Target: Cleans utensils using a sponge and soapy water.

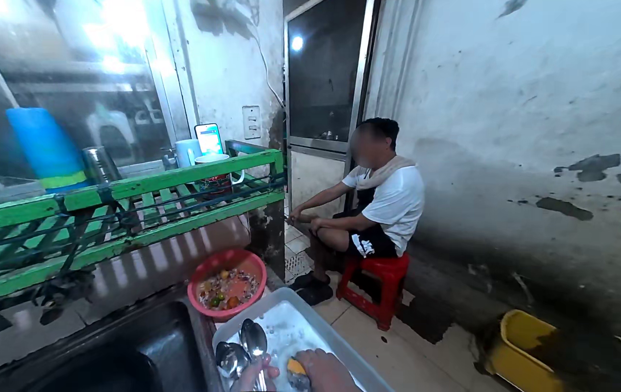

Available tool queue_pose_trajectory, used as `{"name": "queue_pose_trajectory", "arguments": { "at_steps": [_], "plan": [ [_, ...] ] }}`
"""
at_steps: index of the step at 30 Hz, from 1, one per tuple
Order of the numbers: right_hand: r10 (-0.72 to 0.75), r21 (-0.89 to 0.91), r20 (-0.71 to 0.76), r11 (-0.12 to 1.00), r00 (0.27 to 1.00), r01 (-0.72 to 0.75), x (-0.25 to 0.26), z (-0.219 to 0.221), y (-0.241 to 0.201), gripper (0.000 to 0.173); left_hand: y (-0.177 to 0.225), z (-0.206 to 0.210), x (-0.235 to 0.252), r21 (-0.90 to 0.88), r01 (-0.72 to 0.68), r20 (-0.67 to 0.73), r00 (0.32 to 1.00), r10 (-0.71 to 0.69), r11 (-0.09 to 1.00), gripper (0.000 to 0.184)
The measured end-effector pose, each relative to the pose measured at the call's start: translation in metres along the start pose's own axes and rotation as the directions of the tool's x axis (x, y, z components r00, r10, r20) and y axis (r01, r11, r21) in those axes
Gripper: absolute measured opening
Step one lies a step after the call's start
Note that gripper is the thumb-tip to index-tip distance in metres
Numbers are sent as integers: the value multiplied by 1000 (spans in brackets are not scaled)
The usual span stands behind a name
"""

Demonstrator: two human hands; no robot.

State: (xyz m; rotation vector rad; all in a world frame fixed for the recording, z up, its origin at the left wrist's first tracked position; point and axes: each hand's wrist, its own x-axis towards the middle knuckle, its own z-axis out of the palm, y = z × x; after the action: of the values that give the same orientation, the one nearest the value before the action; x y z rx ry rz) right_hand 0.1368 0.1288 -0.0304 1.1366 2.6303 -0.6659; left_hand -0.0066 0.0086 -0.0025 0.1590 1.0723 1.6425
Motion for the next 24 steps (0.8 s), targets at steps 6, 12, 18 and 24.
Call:
{"name": "queue_pose_trajectory", "arguments": {
  "at_steps": [6, 12, 18, 24],
  "plan": [
    [111, 339, -106, 938, 988, -69, -9, -26, 1, 52, 2, 3, 1, -7, 54, -41, 998, -55, 998, 18],
    [187, 888, -199, 450, 962, 97, -39, -56, -4, 72, 3, 8, 0, 104, 88, -81, 993, -80, 991, 22],
    [5, 845, -210, 504, 978, 179, -35, -68, -25, 73, -2, 20, -6, 263, 77, -98, 994, -53, 962, 14],
    [96, 815, -290, 546, 952, 193, -14, -50, -34, 60, -11, 27, -15, 352, 45, -131, 991, 2, 935, 14]
  ]
}}
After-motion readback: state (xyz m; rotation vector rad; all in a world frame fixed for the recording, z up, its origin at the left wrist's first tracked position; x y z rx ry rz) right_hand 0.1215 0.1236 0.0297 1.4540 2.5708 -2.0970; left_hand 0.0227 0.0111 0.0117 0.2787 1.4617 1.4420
